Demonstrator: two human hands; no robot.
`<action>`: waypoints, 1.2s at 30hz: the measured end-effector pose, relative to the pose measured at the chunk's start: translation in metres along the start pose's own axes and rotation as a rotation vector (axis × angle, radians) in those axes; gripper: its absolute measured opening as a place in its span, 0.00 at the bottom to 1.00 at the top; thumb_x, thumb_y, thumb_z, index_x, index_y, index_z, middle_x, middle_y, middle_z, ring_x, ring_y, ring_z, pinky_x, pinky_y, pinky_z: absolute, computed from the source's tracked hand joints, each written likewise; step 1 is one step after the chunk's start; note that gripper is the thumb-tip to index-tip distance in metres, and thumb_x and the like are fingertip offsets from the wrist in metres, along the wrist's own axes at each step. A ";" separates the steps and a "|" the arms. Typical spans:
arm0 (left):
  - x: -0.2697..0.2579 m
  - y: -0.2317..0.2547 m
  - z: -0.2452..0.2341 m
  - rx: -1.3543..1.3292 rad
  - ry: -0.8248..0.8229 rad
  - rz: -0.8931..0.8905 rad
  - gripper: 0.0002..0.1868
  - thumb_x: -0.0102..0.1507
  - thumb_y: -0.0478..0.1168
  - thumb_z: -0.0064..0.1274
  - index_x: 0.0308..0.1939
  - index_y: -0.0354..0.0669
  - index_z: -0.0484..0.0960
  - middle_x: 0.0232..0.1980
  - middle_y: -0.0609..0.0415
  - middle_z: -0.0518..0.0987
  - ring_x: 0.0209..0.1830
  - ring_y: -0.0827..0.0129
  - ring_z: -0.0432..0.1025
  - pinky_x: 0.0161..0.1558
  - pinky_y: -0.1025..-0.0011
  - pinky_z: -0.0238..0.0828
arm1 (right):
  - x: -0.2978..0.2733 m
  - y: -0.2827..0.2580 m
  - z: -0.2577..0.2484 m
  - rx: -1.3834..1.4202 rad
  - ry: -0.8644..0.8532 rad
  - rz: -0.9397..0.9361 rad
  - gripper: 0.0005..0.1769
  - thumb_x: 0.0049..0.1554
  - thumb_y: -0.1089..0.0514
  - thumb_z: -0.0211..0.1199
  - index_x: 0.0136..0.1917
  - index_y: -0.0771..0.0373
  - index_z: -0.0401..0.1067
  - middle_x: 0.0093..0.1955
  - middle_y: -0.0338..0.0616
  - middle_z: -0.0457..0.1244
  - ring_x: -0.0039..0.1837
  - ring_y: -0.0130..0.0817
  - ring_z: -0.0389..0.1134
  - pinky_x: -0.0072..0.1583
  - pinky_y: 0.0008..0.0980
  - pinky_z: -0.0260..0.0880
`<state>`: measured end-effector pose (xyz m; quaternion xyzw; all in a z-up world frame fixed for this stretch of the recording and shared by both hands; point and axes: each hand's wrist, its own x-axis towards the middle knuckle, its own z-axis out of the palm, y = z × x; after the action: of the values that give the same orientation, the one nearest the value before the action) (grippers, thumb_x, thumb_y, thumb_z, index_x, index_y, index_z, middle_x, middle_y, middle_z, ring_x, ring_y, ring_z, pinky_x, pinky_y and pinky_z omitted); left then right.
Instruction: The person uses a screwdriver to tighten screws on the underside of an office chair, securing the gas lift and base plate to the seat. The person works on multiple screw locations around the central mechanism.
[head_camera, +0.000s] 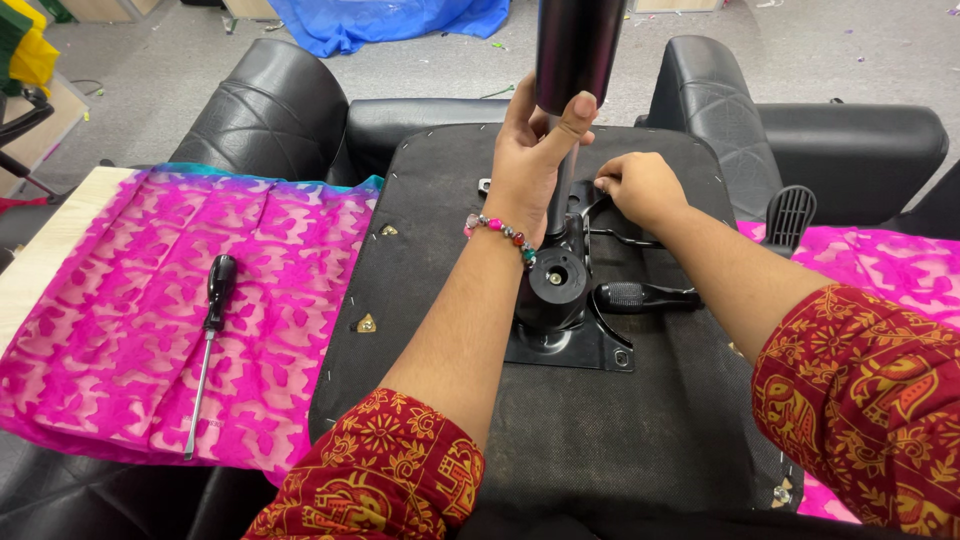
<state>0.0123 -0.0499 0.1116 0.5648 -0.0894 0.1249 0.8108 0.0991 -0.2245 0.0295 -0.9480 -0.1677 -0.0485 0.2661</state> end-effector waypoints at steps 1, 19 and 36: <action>0.000 0.000 0.000 -0.007 0.000 0.005 0.50 0.48 0.68 0.69 0.67 0.47 0.73 0.44 0.60 0.80 0.43 0.74 0.75 0.55 0.65 0.74 | 0.000 0.000 0.000 -0.007 -0.004 0.007 0.11 0.59 0.53 0.66 0.50 0.59 0.82 0.44 0.52 0.71 0.48 0.47 0.73 0.54 0.44 0.71; 0.008 -0.024 -0.030 0.089 -0.131 -0.088 0.48 0.50 0.56 0.73 0.68 0.46 0.69 0.48 0.55 0.83 0.51 0.73 0.78 0.59 0.67 0.72 | 0.008 0.021 0.012 -0.035 0.047 -0.033 0.11 0.55 0.55 0.70 0.49 0.63 0.79 0.46 0.52 0.71 0.50 0.48 0.73 0.54 0.44 0.71; -0.016 -0.073 -0.048 0.486 -0.150 -0.240 0.19 0.52 0.53 0.71 0.34 0.44 0.85 0.30 0.62 0.81 0.29 0.80 0.73 0.35 0.77 0.72 | 0.009 0.025 0.007 -0.009 0.149 0.108 0.15 0.64 0.47 0.64 0.52 0.59 0.80 0.46 0.49 0.71 0.48 0.46 0.72 0.51 0.45 0.70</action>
<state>0.0195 -0.0303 0.0253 0.7569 -0.0489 0.0034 0.6517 0.1162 -0.2380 0.0131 -0.9507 -0.0960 -0.1051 0.2756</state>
